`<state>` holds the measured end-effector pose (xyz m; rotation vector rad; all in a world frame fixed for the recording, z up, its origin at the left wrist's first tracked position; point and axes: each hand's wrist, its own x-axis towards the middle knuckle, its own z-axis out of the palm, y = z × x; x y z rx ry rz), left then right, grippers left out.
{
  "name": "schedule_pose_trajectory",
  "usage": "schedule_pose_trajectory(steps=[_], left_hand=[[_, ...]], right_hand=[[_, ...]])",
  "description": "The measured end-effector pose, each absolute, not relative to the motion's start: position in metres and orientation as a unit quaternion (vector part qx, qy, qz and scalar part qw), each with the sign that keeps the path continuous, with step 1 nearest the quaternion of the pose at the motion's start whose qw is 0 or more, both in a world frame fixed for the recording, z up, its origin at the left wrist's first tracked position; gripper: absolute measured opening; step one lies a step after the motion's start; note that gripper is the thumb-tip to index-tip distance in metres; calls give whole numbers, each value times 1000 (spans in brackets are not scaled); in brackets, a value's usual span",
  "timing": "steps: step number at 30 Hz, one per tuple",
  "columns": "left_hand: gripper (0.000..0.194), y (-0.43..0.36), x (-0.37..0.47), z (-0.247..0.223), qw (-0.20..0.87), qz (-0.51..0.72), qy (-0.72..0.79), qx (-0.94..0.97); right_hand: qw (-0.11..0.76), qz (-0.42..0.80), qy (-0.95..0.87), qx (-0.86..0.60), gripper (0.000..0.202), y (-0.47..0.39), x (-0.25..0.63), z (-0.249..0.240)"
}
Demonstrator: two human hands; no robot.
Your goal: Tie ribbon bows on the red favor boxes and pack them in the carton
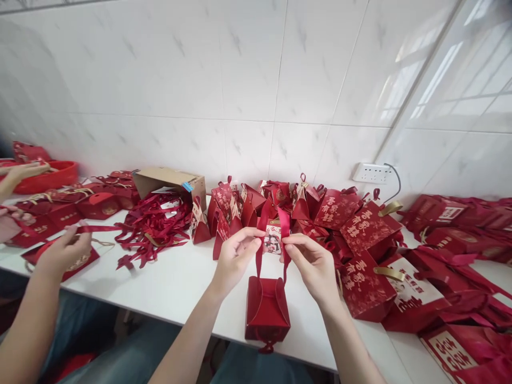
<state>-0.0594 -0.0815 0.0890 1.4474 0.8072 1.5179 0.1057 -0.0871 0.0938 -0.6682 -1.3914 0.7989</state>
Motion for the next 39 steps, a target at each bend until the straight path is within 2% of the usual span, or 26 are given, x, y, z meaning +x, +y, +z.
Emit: schedule_pose_trajectory(steps=[6, 15, 19, 28, 35, 39], left_hand=[[8, -88, -52, 92, 381, 639, 323, 585], [33, -93, -55, 92, 329, 623, 325, 631], [36, -97, -56, 93, 322, 611, 317, 651], [26, -98, -53, 102, 372, 609, 304, 631], [22, -96, -40, 119, 360, 579, 341, 647], [25, -92, -40, 120, 424, 553, 332, 636]], right_hand=[[641, 362, -612, -288, 8, -87, 100, 91], [636, 368, -607, -303, 8, -91, 94, 93], [650, 362, -597, -302, 8, -90, 94, 95], [653, 402, -563, -309, 23, -92, 96, 105], [631, 352, -588, -362, 22, -94, 98, 119], [609, 329, -608, -389, 24, -89, 103, 118]])
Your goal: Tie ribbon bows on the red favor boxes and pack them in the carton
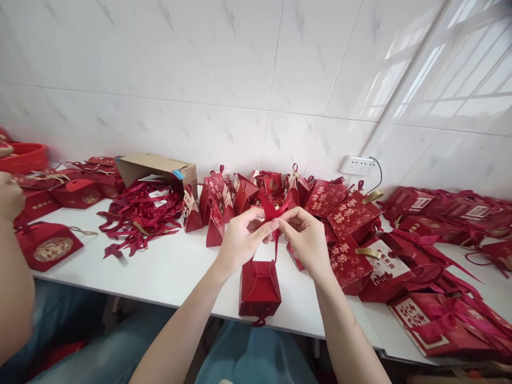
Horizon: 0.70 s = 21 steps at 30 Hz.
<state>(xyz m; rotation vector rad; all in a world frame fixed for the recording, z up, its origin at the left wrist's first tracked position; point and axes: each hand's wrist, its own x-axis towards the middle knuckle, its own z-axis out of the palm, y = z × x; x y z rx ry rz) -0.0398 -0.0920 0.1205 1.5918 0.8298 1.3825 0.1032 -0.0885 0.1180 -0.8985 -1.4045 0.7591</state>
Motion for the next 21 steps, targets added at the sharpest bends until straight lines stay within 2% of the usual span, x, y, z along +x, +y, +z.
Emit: schedule_pose_trajectory(steps=[7, 9, 11, 13, 15, 16, 18, 21], left_hand=[[24, -85, -45, 118, 503, 530, 304, 611], [23, -81, -44, 114, 539, 552, 288, 567], [25, -77, -42, 109, 576, 574, 278, 511], [27, -74, -42, 104, 597, 582, 276, 478], [28, -73, -43, 102, 593, 583, 269, 486], [27, -73, -44, 101, 579, 580, 265, 508], [26, -76, -47, 103, 528, 572, 262, 570], [25, -81, -52, 108, 439, 543, 267, 664]], right_hand=[[602, 374, -614, -346, 26, -80, 107, 116], [637, 313, -615, -345, 22, -84, 106, 116], [656, 198, -644, -340, 14, -90, 106, 111], [629, 74, -705, -319, 5, -98, 109, 103], [571, 15, -772, -280, 3, -104, 112, 93], [551, 19, -792, -261, 4, -106, 114, 89], [557, 87, -786, -253, 18, -107, 117, 84], [588, 285, -703, -281, 25, -102, 119, 84]])
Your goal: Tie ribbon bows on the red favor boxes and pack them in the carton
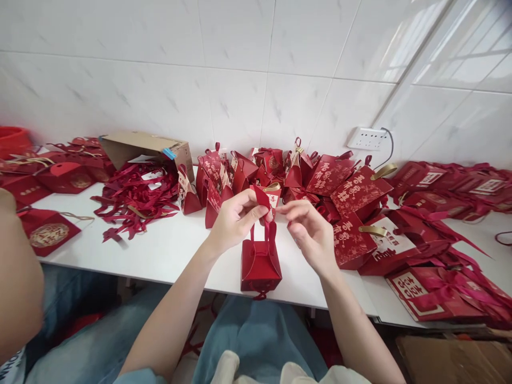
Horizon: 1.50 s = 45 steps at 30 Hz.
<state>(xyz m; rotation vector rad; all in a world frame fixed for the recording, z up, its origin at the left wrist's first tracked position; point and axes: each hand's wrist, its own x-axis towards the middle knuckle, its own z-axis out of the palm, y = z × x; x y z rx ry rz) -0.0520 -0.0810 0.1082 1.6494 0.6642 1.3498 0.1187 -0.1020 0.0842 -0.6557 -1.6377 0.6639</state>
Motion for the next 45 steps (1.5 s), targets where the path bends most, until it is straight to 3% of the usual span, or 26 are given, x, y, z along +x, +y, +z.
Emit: schedule_pose_trajectory(steps=[2, 4, 9, 12, 15, 20, 25, 30, 36, 45], left_hand=[[24, -84, -54, 111, 398, 520, 269, 706], [22, -85, -56, 113, 362, 505, 272, 735], [16, -87, -58, 107, 200, 496, 229, 813], [18, -88, -58, 93, 76, 504, 197, 837], [15, -88, -57, 78, -12, 509, 168, 844], [17, -88, -55, 67, -58, 538, 95, 835], [21, -95, -42, 51, 51, 653, 129, 745], [6, -106, -36, 30, 243, 780, 296, 494], [24, -110, -61, 20, 403, 797, 369, 259], [28, -118, -102, -3, 453, 734, 469, 192]], right_hand=[[543, 395, -686, -281, 33, -98, 118, 87], [502, 409, -703, -294, 35, -96, 117, 89], [498, 137, -751, -412, 7, -104, 111, 85], [503, 95, -741, -434, 15, -112, 107, 81], [524, 207, -716, -412, 20, -118, 106, 78], [569, 475, -578, -339, 19, -114, 107, 74], [658, 521, -413, -354, 25, -102, 96, 72], [716, 495, -316, -378, 44, -97, 102, 66], [737, 450, -285, -417, 22, -107, 126, 50], [730, 448, -223, -466, 30, -137, 173, 21]])
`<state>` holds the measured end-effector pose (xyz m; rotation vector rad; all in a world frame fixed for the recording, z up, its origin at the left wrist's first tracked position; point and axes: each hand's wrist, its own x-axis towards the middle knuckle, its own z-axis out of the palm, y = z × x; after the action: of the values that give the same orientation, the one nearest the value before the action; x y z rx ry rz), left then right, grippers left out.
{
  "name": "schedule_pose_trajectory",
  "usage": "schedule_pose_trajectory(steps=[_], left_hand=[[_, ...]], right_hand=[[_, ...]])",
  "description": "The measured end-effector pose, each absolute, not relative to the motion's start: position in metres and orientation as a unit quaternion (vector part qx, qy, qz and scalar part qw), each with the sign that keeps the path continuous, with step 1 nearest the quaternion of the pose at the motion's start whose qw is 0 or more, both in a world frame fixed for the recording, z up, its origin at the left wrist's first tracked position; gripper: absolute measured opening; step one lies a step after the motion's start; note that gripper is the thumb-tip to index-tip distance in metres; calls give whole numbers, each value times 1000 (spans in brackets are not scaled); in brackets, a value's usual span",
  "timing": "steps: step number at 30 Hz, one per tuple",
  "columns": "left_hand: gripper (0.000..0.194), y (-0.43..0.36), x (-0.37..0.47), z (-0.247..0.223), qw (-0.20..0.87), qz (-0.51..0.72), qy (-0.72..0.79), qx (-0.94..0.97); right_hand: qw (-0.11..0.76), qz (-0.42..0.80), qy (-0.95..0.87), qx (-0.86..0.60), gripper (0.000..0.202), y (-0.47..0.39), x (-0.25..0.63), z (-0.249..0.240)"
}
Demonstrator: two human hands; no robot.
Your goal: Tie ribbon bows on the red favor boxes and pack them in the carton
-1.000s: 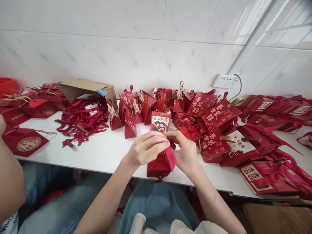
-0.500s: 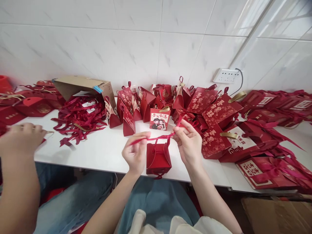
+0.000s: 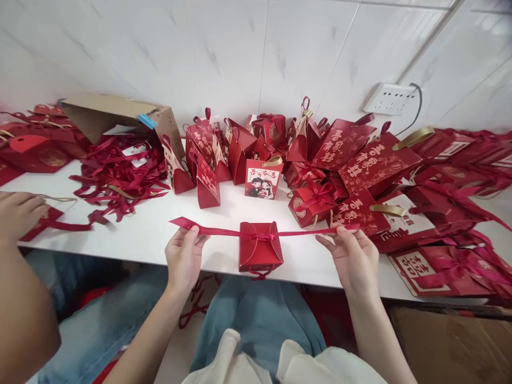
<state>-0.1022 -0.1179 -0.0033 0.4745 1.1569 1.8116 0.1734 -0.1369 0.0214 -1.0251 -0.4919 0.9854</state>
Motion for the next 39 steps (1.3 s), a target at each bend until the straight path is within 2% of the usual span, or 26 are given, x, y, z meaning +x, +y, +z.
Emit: schedule_pose_trajectory(steps=[7, 17, 20, 22, 24, 26, 27, 29, 32, 35, 39], left_hand=[[28, -119, -115, -22, 460, 691, 522, 197], [29, -123, -133, -40, 416, 666, 577, 223], [30, -129, -148, -44, 427, 614, 611, 260], [38, -134, -158, -40, 376, 569, 655, 325], [49, -136, -164, -29, 253, 518, 693, 432], [44, -133, -161, -14, 194, 446, 679, 550], [37, -130, -155, -7, 231, 401, 652, 600], [30, -122, -140, 5, 367, 293, 576, 669], [41, -107, -117, 12, 503, 183, 482, 694], [45, -99, -105, 8, 570, 153, 442, 676], [43, -95, -104, 2, 630, 162, 407, 641]], right_hand=[[686, 481, -197, -510, 38, -140, 190, 0], [675, 481, -186, -528, 41, -138, 200, -18], [616, 493, -231, -569, 45, -140, 208, -33], [562, 442, -299, -632, 48, -144, 214, -39], [533, 300, -381, -694, 47, -146, 216, -38], [507, 170, -469, -703, 39, -144, 210, -27], [485, 155, -519, -687, 33, -142, 204, -20], [418, 238, -621, -618, 25, -134, 189, -5], [314, 414, -674, -526, 31, -117, 168, 8], [264, 516, -658, -481, 41, -105, 160, 5], [261, 601, -618, -435, 46, -102, 162, -4]])
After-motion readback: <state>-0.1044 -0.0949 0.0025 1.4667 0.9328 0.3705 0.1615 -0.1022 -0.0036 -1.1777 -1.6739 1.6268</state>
